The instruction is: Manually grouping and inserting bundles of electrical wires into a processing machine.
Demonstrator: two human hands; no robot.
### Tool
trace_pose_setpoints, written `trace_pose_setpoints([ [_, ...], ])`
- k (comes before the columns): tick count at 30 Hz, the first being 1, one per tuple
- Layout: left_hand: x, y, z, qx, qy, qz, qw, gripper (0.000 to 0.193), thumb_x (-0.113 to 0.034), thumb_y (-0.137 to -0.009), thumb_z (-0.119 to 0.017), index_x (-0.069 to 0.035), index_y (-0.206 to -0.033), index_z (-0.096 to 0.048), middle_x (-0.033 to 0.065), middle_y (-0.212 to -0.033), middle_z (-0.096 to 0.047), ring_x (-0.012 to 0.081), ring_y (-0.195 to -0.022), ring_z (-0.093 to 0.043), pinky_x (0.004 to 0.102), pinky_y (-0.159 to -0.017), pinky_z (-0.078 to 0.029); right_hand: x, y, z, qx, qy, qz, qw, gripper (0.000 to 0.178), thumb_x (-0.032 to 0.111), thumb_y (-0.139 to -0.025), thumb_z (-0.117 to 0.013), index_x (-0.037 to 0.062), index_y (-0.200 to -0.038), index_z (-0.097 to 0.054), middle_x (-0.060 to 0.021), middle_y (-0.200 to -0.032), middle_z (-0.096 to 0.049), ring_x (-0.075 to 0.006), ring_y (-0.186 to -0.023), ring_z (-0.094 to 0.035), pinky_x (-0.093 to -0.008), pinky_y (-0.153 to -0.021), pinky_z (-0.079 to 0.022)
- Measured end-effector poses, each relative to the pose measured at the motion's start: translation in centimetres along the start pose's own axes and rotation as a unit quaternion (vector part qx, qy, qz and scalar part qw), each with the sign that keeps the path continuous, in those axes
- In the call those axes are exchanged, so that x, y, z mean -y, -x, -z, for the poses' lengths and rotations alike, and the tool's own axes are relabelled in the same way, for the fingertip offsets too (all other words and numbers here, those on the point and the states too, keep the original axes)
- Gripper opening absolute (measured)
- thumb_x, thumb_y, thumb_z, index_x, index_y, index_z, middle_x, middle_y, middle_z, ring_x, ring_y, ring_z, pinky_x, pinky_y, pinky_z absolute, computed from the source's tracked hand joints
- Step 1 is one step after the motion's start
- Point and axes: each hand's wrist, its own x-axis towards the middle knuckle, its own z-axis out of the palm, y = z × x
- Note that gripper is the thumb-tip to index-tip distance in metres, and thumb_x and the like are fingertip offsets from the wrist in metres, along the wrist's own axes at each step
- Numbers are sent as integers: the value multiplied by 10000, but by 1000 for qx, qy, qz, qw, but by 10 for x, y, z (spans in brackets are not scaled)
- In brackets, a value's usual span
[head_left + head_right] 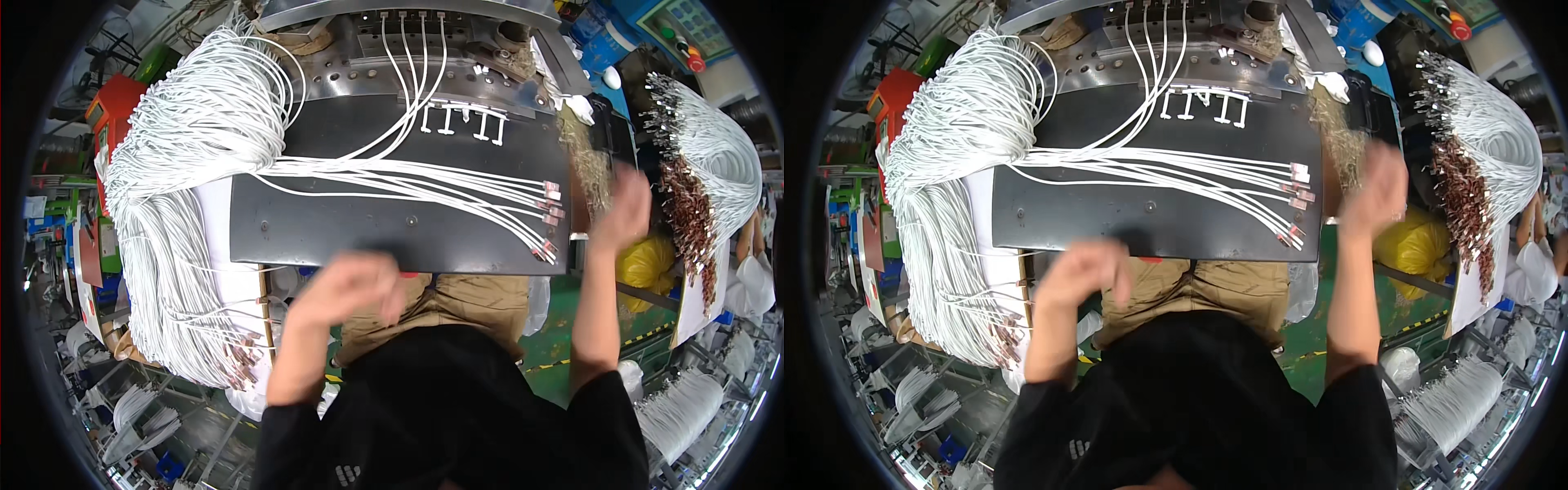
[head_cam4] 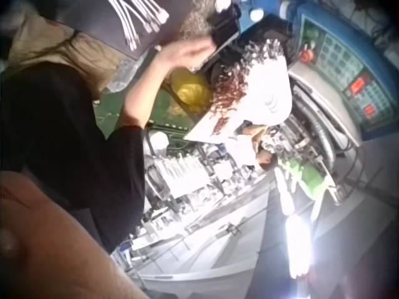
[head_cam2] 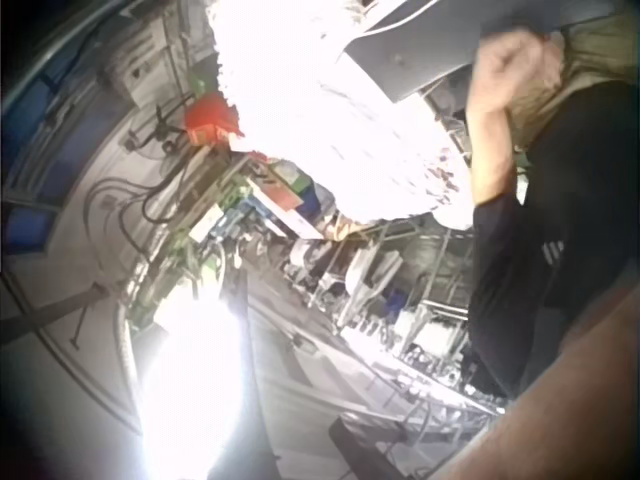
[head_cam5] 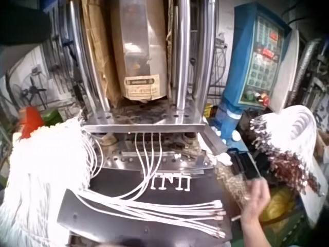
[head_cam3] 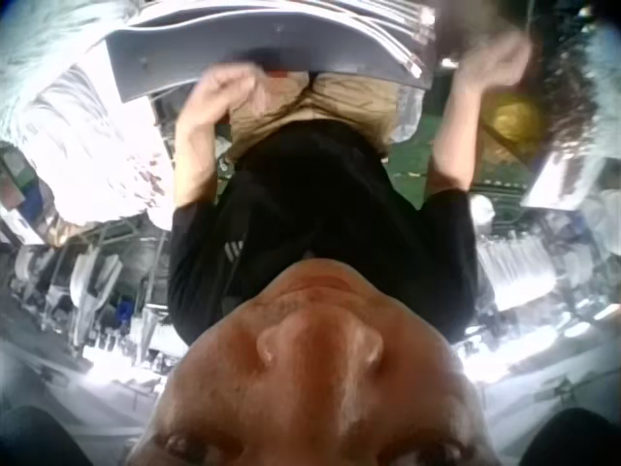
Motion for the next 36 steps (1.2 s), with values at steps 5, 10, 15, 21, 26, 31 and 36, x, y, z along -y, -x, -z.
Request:
trace_pose_setpoints([
  [5,97,74,0,-394,218,-20,893,308,-282,-1039,-558,-28,-869,-601,120,-822,-655,218,-720,-646,309,-623,-510,-2,167,77,247,49,-191,949,130,95,-952,-598,-6,-883,-641,-32,-759,-575,-126,-695,-522,-291,-630,-453],
  [10,145,78,39,-568,106,-96,811,229,-221,-1050,-530,-35,-937,-598,84,-836,-654,186,-764,-641,318,-690,-512,29,189,33,361,18,-292,886,206,57,-948,-598,-42,-1121,-650,-91,-932,-681,-155,-823,-628,-300,-743,-524],
  [15,129,75,45,-586,127,-96,795,170,-146,-1037,-498,-22,-961,-586,95,-862,-664,204,-784,-645,324,-725,-517,10,161,21,399,-32,-336,853,213,30,-892,-631,-61,-1080,-673,-144,-914,-731,-262,-845,-716,-366,-807,-555],
  [21,130,79,49,-576,135,-55,804,180,-152,-1050,-488,-10,-1022,-595,104,-937,-680,197,-836,-646,319,-762,-526,26,151,16,366,-89,-484,790,179,26,-984,-548,-97,-1071,-644,-163,-885,-736,-230,-804,-739,-306,-712,-593],
  [26,127,81,44,-576,143,-50,803,226,-206,-1063,-505,-3,-1072,-604,107,-964,-679,194,-848,-642,314,-776,-530,22,152,24,406,-84,-462,784,168,7,-978,-541,-80,-1051,-665,-138,-881,-748,-197,-816,-739,-297,-720,-600],
  [31,127,83,47,-562,145,-46,813,285,-270,-1068,-510,-4,-1101,-607,99,-957,-679,192,-836,-637,309,-776,-531,19,156,23,394,-108,-456,791,176,25,-984,-543,-71,-1053,-674,-137,-871,-749,-187,-793,-734,-290,-711,-588],
  [36,124,64,43,-573,123,-46,809,383,-368,-1073,-488,-9,-1085,-619,82,-896,-681,181,-793,-633,302,-760,-526,26,158,19,400,-88,-436,802,183,59,-992,-560,-57,-1060,-684,-152,-909,-749,-184,-782,-724,-279,-688,-570],
])
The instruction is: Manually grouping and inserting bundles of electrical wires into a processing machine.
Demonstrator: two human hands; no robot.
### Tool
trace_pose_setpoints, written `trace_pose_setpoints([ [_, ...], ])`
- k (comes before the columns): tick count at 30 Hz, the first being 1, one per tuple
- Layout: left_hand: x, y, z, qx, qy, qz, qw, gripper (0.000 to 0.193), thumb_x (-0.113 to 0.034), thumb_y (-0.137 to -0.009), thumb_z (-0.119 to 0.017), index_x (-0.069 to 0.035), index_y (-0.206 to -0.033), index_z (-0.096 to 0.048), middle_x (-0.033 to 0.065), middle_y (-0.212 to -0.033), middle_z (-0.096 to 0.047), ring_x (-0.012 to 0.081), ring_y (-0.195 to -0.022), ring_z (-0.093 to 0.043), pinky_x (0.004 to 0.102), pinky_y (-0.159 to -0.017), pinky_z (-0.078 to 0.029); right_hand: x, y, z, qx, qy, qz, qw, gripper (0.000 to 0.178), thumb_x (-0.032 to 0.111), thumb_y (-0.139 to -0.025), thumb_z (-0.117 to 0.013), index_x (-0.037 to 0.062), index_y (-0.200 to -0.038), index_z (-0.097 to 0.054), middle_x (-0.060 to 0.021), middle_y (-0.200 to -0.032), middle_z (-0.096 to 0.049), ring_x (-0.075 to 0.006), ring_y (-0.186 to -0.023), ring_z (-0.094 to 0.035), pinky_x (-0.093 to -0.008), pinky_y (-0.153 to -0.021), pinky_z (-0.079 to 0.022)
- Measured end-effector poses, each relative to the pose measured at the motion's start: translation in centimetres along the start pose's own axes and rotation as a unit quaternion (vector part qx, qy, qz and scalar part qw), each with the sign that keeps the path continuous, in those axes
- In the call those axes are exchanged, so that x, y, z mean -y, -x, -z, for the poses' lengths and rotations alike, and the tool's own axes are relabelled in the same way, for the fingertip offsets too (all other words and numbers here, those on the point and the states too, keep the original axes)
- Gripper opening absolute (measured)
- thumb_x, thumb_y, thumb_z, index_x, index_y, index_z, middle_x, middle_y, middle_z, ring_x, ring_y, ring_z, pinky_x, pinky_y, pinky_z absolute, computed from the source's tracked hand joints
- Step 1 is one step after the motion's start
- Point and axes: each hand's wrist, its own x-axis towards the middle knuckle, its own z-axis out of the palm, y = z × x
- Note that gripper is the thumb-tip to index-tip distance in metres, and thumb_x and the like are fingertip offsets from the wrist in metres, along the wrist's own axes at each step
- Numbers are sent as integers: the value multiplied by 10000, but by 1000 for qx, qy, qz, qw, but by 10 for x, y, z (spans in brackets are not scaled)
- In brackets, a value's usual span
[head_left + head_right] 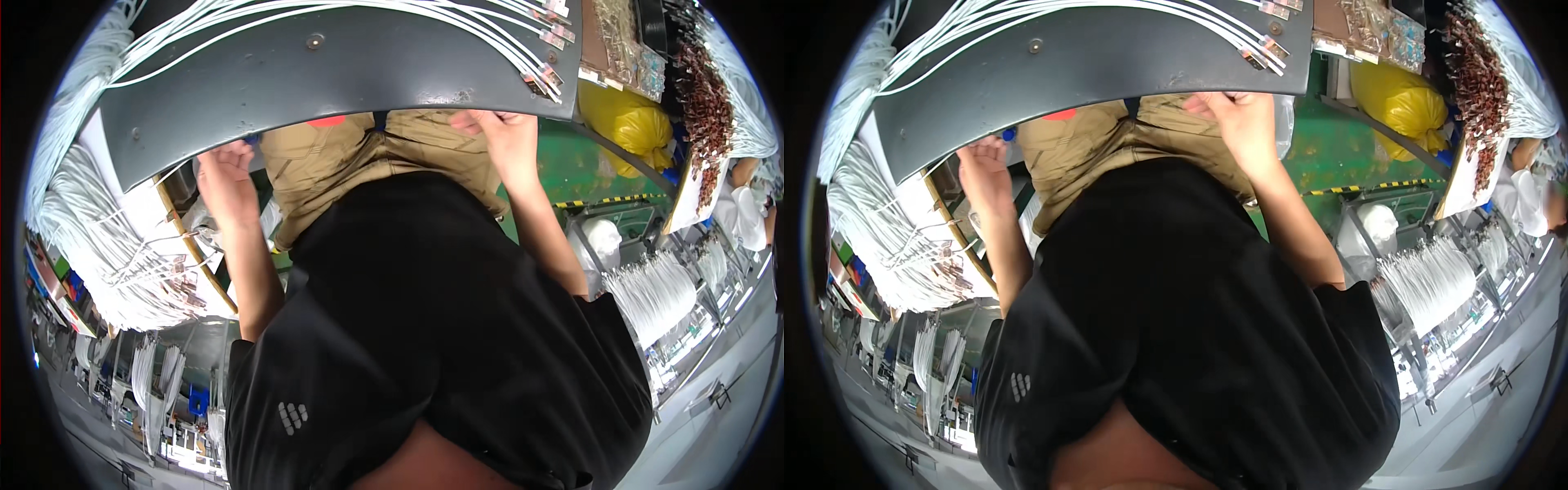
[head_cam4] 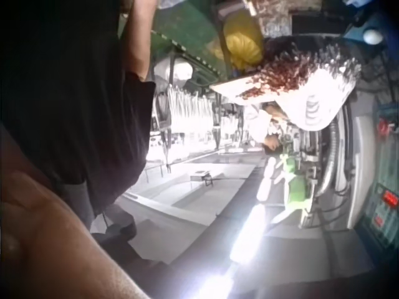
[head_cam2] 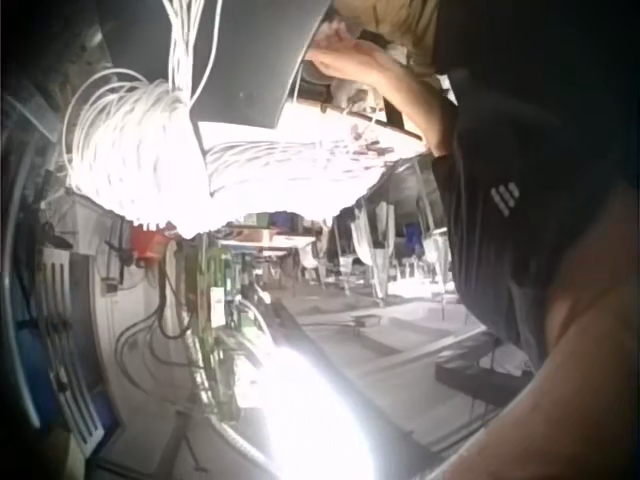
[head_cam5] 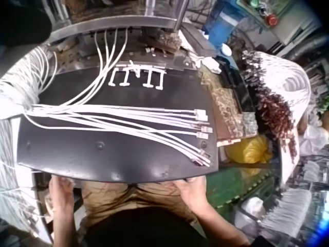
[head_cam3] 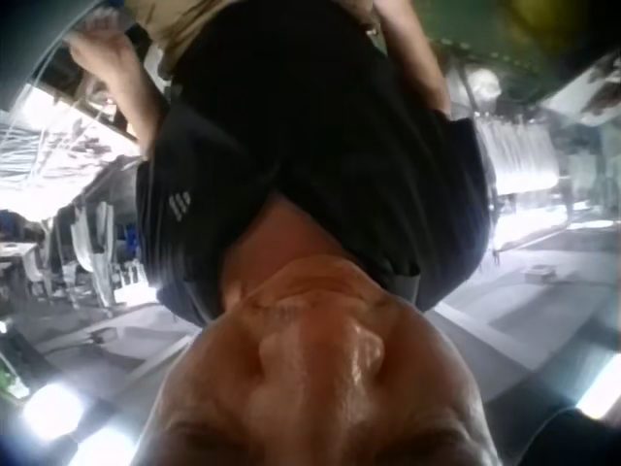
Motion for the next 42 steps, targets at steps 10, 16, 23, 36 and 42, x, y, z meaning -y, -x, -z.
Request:
trace_pose_setpoints([
  [10,-38,74,-128,370,-398,-399,739,197,-154,-885,-695,-49,-1052,-705,92,-902,-688,279,-879,-675,349,-846,-541,150,-24,0,162,83,360,915,272,204,-1006,-567,-11,-1021,-733,-118,-1132,-706,-212,-1064,-665,-318,-927,-516],
  [16,-75,11,-195,289,-566,-583,507,522,0,-760,-636,-62,-1273,-569,133,-1216,-604,342,-1151,-581,426,-1009,-480,168,-118,-5,-59,382,577,720,296,213,-1010,-546,0,-1122,-720,-122,-1145,-692,-239,-1132,-626,-325,-1003,-452],
  [23,-172,-65,-132,213,-764,-473,384,270,20,-774,-591,-20,-1040,-575,184,-1023,-642,375,-1013,-611,455,-861,-502,67,7,138,98,-147,223,959,338,213,-956,-601,-100,-1051,-687,-213,-1045,-675,-252,-900,-658,-372,-828,-536],
  [36,-150,-16,-211,435,-586,-210,650,217,-214,-932,-648,-22,-1033,-639,164,-928,-647,353,-882,-623,403,-777,-483,-302,19,88,-366,72,-98,923,331,278,-1049,-528,-20,-1084,-669,-76,-950,-677,-107,-761,-590,-289,-621,-474],
  [42,-145,-23,-222,417,-601,-339,591,210,-196,-935,-671,4,-995,-647,104,-876,-625,228,-816,-599,326,-769,-466,45,11,75,-293,181,388,855,219,117,-957,-632,2,-1140,-673,-114,-1091,-687,-208,-953,-656,-321,-851,-516],
])
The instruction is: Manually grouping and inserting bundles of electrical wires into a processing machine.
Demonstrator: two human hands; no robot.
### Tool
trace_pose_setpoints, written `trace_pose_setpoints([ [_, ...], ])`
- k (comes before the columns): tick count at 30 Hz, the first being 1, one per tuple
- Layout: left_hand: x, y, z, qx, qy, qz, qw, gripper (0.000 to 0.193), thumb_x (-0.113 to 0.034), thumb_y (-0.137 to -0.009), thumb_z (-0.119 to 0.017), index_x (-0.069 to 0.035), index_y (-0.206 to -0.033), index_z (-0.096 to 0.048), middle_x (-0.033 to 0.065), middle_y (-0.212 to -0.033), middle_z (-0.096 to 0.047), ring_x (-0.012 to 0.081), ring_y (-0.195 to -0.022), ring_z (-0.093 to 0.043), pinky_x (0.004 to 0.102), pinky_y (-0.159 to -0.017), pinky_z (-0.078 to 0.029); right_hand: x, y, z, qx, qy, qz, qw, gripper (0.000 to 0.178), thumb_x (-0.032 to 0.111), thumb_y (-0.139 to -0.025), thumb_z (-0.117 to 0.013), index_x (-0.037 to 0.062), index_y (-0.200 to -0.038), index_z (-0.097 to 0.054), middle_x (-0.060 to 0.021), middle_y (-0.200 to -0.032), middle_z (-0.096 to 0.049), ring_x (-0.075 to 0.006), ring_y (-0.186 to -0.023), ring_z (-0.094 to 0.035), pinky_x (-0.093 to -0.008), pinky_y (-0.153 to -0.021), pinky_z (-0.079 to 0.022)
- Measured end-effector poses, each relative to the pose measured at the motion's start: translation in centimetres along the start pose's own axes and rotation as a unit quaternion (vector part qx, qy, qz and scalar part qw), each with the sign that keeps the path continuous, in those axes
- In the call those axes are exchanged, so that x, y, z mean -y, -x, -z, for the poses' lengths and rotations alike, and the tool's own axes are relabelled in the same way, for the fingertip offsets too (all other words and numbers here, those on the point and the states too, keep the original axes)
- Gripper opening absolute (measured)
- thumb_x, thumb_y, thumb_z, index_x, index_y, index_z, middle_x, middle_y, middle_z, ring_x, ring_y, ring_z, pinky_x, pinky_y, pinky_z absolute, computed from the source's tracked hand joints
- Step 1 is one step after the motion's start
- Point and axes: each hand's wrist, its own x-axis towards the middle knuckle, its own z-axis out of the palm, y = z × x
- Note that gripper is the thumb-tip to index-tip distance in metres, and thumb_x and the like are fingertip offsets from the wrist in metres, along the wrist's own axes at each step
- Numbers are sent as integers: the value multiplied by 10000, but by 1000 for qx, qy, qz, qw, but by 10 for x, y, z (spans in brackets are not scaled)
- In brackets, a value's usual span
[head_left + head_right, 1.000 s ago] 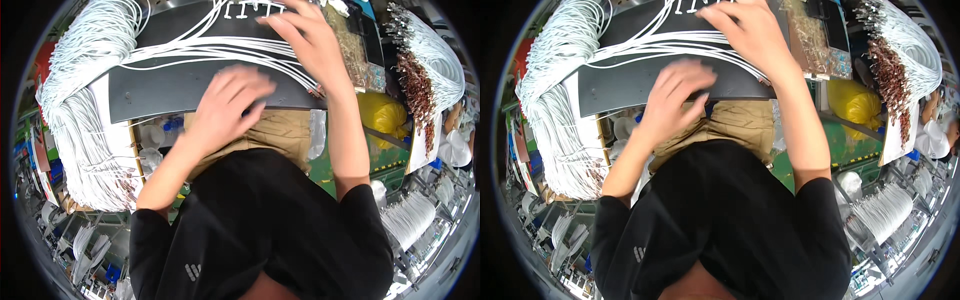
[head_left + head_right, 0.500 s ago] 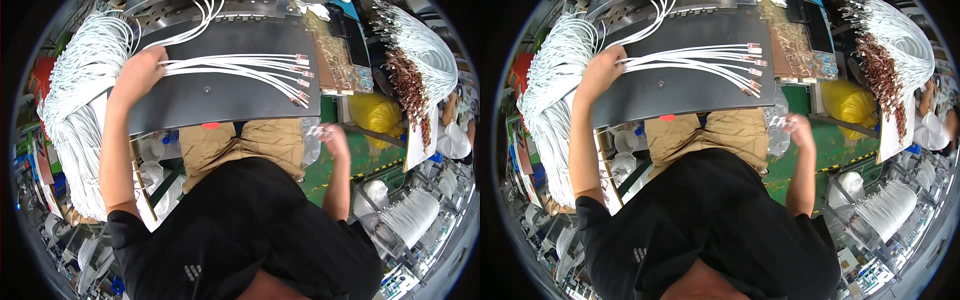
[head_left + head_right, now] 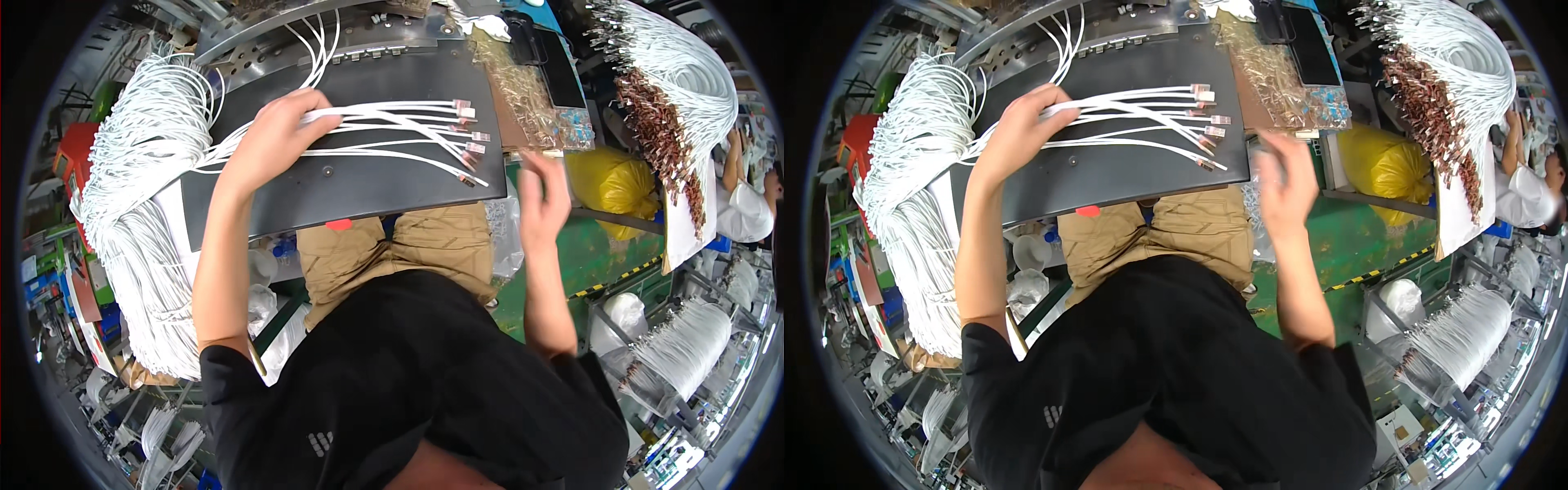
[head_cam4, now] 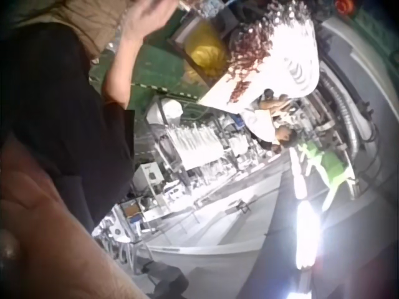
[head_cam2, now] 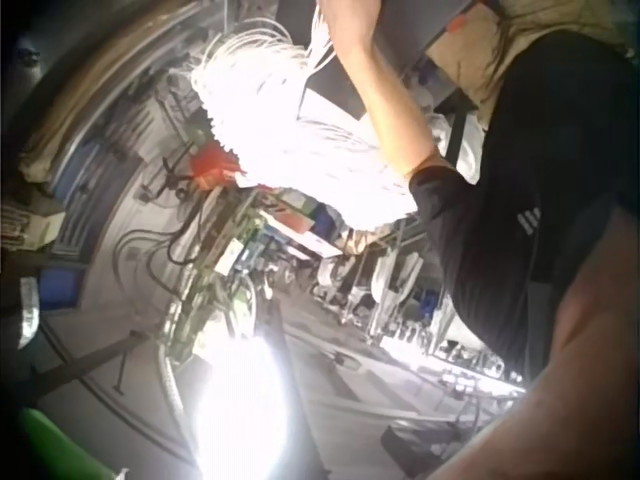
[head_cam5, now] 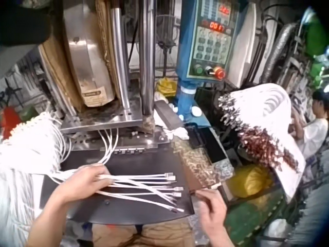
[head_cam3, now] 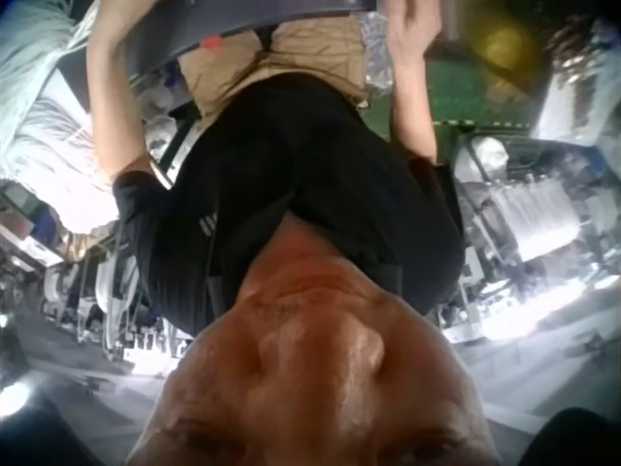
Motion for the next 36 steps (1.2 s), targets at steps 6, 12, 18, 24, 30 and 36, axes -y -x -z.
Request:
trace_pose_setpoints([
  [6,4,11,-1,-103,95,-8,990,217,-223,-953,-661,-8,-982,-660,126,-878,-630,313,-824,-589,362,-777,-475,77,-106,-92,114,107,260,953,362,231,-887,-712,57,-1200,-659,-135,-1075,-688,-328,-972,-666,-421,-860,-529],
  [12,48,43,-4,-165,48,42,984,230,-212,-969,-645,15,-940,-660,64,-766,-602,177,-758,-572,313,-734,-467,93,-121,-112,294,226,237,898,347,209,-893,-689,84,-1210,-626,-115,-989,-706,-310,-967,-675,-410,-824,-542],
  [18,52,52,28,-286,157,132,936,226,-203,-974,-635,15,-919,-658,71,-744,-612,164,-734,-595,308,-714,-473,72,-124,-136,233,126,192,945,246,170,-886,-677,93,-1118,-645,-105,-980,-696,-321,-940,-666,-405,-820,-543],
  [24,39,59,-1,-175,6,51,983,183,-196,-957,-662,-20,-914,-644,94,-766,-614,199,-706,-594,337,-672,-461,60,-128,-79,208,304,282,886,258,127,-875,-661,107,-1131,-632,-75,-997,-661,-297,-984,-638,-401,-837,-520],
  [30,21,45,8,-258,40,78,962,186,-194,-956,-676,-25,-896,-627,68,-773,-628,128,-738,-600,357,-663,-463,72,-105,-109,273,91,191,938,230,54,-829,-647,111,-1052,-660,-59,-994,-626,-273,-1001,-613,-402,-864,-514],
  [36,-17,70,24,109,143,129,975,208,-232,-1009,-615,-46,-1078,-676,-3,-804,-632,110,-726,-560,275,-647,-441,64,-115,-87,230,218,243,917,288,71,-815,-676,121,-1099,-677,-67,-1055,-648,-279,-1010,-615,-407,-891,-516],
])
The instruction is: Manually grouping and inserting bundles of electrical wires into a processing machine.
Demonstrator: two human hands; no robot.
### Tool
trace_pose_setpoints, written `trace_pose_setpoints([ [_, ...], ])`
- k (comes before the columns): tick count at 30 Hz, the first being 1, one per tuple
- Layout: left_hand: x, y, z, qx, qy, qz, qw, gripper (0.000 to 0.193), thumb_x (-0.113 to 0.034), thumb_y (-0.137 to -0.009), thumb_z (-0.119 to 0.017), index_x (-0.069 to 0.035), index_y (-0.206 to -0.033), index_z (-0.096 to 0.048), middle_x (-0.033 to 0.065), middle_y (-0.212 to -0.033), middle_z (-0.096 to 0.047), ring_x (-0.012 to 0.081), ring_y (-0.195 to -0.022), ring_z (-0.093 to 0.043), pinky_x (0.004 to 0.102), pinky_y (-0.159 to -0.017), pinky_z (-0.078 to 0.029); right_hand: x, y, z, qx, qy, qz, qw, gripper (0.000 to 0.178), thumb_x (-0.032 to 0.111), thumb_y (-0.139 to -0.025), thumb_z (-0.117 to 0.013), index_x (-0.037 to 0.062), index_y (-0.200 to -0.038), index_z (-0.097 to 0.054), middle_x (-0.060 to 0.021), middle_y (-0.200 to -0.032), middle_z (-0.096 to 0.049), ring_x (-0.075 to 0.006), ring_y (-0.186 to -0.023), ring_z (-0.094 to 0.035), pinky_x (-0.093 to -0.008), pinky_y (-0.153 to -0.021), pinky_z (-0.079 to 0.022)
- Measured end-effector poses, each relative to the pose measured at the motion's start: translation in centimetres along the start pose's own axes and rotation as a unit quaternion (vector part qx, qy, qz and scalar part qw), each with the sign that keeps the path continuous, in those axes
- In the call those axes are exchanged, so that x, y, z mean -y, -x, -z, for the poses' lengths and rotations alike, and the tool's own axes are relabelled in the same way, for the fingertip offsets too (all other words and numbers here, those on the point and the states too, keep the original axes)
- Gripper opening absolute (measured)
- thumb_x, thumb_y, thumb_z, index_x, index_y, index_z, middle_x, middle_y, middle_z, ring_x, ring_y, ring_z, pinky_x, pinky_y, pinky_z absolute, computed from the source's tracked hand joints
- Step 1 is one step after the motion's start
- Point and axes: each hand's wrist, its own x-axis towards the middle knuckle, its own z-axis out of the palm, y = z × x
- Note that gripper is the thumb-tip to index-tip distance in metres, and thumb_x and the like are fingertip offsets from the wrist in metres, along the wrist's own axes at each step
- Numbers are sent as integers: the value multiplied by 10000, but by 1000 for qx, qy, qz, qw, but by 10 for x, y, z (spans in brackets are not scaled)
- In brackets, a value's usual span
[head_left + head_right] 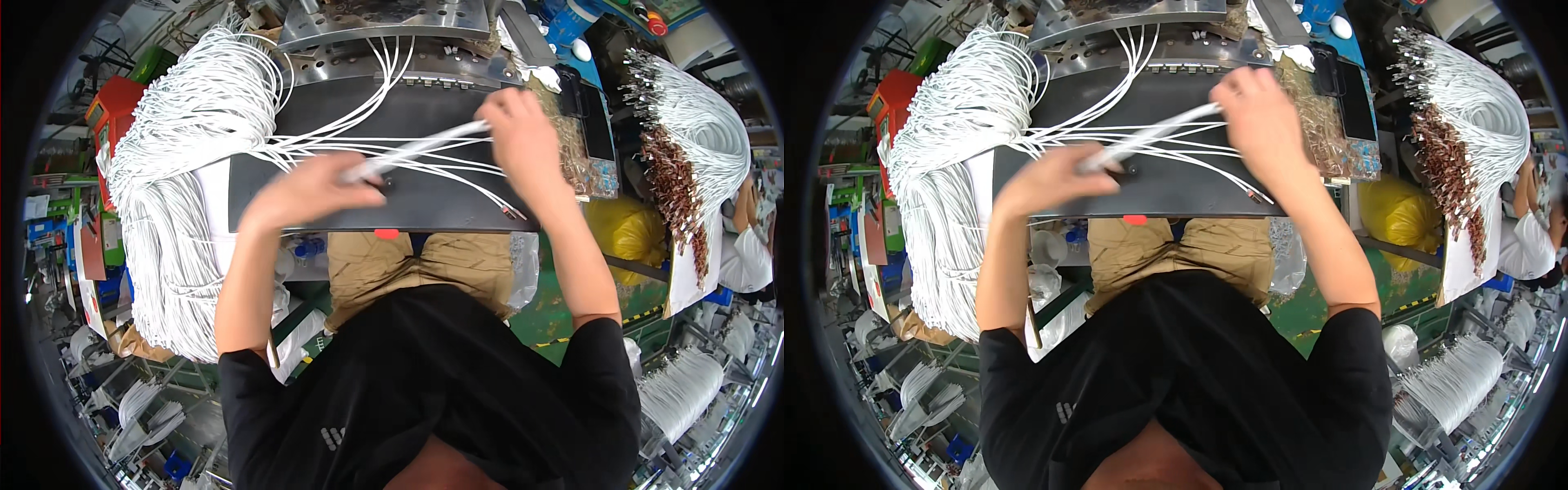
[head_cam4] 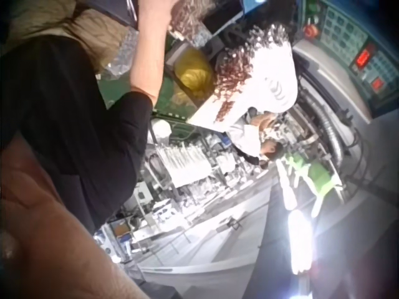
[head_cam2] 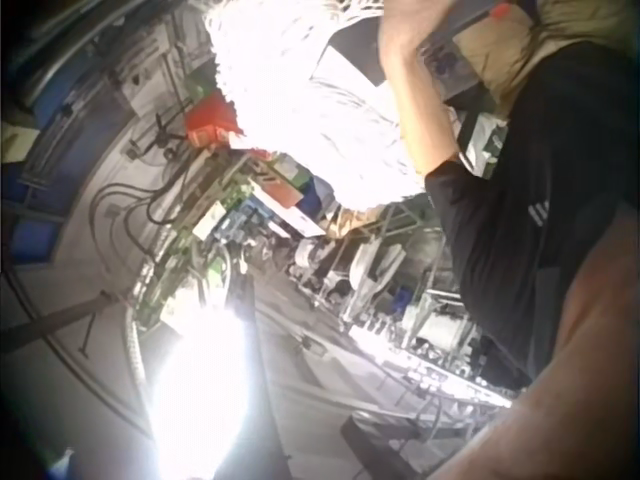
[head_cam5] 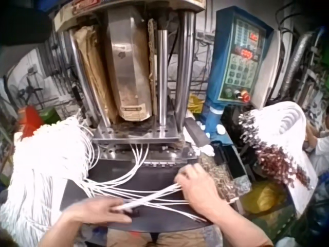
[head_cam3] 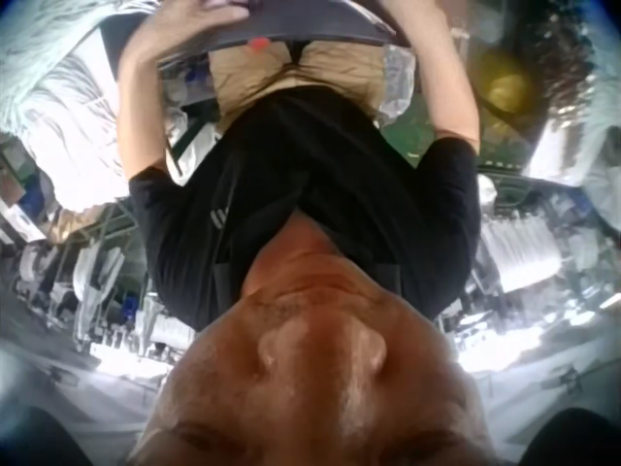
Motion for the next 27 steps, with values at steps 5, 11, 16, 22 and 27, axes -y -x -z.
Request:
trace_pose_setpoints([
  [5,2,-24,-85,122,501,23,857,290,-257,-1062,-515,-24,-1178,-642,-38,-746,-488,53,-603,-378,216,-544,-299,23,-9,-9,-26,-142,106,984,323,118,-858,-664,118,-1180,-672,-91,-1102,-655,-305,-1005,-626,-392,-854,-532],
  [11,-8,-61,-85,44,436,47,898,270,-245,-1049,-540,-32,-1175,-646,-38,-733,-470,52,-591,-355,212,-537,-276,-7,-19,-33,-47,-602,-180,776,284,186,-923,-628,81,-1185,-659,-101,-1087,-663,-317,-977,-640,-374,-834,-533],
  [16,-6,-90,-67,-29,506,34,862,276,-222,-1038,-554,-28,-1221,-623,22,-840,-600,87,-653,-500,216,-591,-402,15,5,-12,129,-462,-131,868,309,246,-938,-633,68,-1190,-654,-141,-1046,-673,-328,-940,-651,-379,-823,-528],
  [22,8,-124,-40,-80,635,20,768,311,-191,-1019,-585,-23,-1280,-583,132,-1088,-690,169,-858,-665,269,-783,-554,-6,-12,-20,43,-219,-13,975,307,192,-930,-621,47,-1199,-644,-132,-975,-647,-327,-944,-640,-395,-818,-525],
  [27,13,-136,-48,-63,588,12,806,314,-178,-1004,-613,-3,-1263,-579,157,-1156,-680,199,-934,-680,304,-863,-561,-55,-43,-56,-105,34,58,992,307,194,-910,-643,14,-1158,-659,-138,-910,-635,-345,-901,-639,-420,-822,-520],
])
